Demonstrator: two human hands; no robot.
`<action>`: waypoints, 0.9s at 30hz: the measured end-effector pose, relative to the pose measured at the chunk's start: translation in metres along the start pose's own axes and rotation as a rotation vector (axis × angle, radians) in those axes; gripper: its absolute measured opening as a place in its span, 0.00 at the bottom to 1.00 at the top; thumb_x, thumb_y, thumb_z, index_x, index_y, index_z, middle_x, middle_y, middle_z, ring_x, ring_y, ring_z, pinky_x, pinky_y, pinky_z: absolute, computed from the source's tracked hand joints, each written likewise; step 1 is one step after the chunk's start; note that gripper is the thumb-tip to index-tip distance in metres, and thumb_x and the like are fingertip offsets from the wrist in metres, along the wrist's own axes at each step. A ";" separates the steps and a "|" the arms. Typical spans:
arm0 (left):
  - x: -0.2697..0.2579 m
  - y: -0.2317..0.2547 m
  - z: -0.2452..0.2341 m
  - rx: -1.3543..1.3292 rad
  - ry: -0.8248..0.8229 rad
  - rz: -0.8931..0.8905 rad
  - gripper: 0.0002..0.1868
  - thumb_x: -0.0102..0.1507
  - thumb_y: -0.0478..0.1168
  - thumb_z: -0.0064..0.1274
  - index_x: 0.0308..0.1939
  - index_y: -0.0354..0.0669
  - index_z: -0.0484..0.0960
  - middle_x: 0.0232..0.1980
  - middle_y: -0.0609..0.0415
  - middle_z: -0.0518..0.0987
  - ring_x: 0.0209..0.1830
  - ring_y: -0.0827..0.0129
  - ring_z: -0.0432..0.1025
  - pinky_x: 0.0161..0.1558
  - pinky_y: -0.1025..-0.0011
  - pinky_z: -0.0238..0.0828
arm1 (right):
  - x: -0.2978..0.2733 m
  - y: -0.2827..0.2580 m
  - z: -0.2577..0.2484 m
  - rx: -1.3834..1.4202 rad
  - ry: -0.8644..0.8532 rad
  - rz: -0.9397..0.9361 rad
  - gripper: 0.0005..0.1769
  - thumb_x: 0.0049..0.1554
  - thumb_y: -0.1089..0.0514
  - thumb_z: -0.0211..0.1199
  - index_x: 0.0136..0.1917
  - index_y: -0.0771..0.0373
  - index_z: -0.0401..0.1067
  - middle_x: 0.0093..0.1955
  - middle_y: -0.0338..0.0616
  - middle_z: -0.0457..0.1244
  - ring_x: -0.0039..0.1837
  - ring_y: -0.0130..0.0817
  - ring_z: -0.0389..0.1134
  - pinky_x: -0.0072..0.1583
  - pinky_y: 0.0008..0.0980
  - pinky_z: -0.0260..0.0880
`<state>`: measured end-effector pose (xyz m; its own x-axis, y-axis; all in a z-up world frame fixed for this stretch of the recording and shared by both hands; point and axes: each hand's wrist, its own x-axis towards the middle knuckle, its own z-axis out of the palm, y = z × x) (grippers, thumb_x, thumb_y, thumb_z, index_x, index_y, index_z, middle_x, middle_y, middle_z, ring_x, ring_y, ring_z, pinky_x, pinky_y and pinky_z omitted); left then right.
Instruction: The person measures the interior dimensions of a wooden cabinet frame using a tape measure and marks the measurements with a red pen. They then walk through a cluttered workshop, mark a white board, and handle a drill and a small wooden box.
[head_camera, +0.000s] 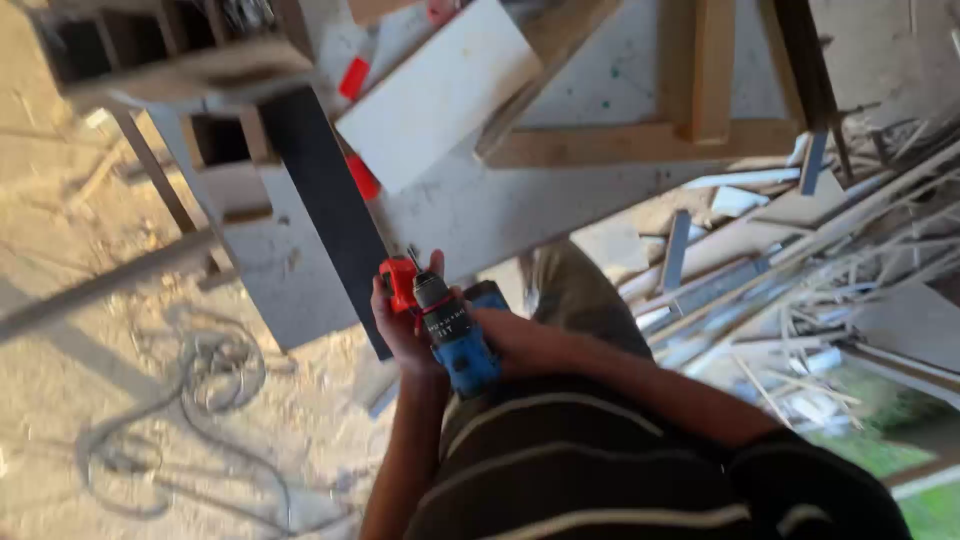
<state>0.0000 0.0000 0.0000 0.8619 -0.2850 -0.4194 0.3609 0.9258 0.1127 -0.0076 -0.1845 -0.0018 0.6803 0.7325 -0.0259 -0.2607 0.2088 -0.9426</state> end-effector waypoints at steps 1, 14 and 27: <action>-0.020 -0.007 0.002 -0.033 0.048 -0.005 0.40 0.69 0.70 0.40 0.69 0.40 0.73 0.59 0.32 0.77 0.41 0.43 0.79 0.43 0.52 0.78 | -0.012 -0.015 0.004 -0.188 -0.147 0.060 0.30 0.61 0.56 0.67 0.73 0.58 0.61 0.63 0.53 0.69 0.65 0.41 0.72 0.66 0.40 0.71; -0.022 -0.103 0.046 0.079 0.101 0.479 0.33 0.73 0.67 0.36 0.55 0.40 0.77 0.58 0.38 0.81 0.33 0.41 0.79 0.34 0.51 0.78 | -0.136 0.038 -0.465 -1.187 1.120 0.125 0.41 0.54 0.48 0.77 0.70 0.77 0.65 0.66 0.69 0.63 0.68 0.63 0.64 0.67 0.51 0.64; -0.031 -0.200 0.073 -0.245 0.411 0.820 0.41 0.64 0.73 0.45 0.59 0.37 0.73 0.50 0.40 0.80 0.32 0.52 0.80 0.33 0.58 0.80 | -0.147 -0.030 -0.467 0.267 0.634 0.325 0.22 0.72 0.41 0.62 0.66 0.60 0.65 0.54 0.40 0.62 0.58 0.34 0.66 0.64 0.37 0.70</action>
<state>-0.0732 -0.1948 0.0563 0.6039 0.5435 -0.5830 -0.4263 0.8383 0.3399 0.2197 -0.6009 -0.1254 0.7833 0.2879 -0.5509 -0.6172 0.2546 -0.7445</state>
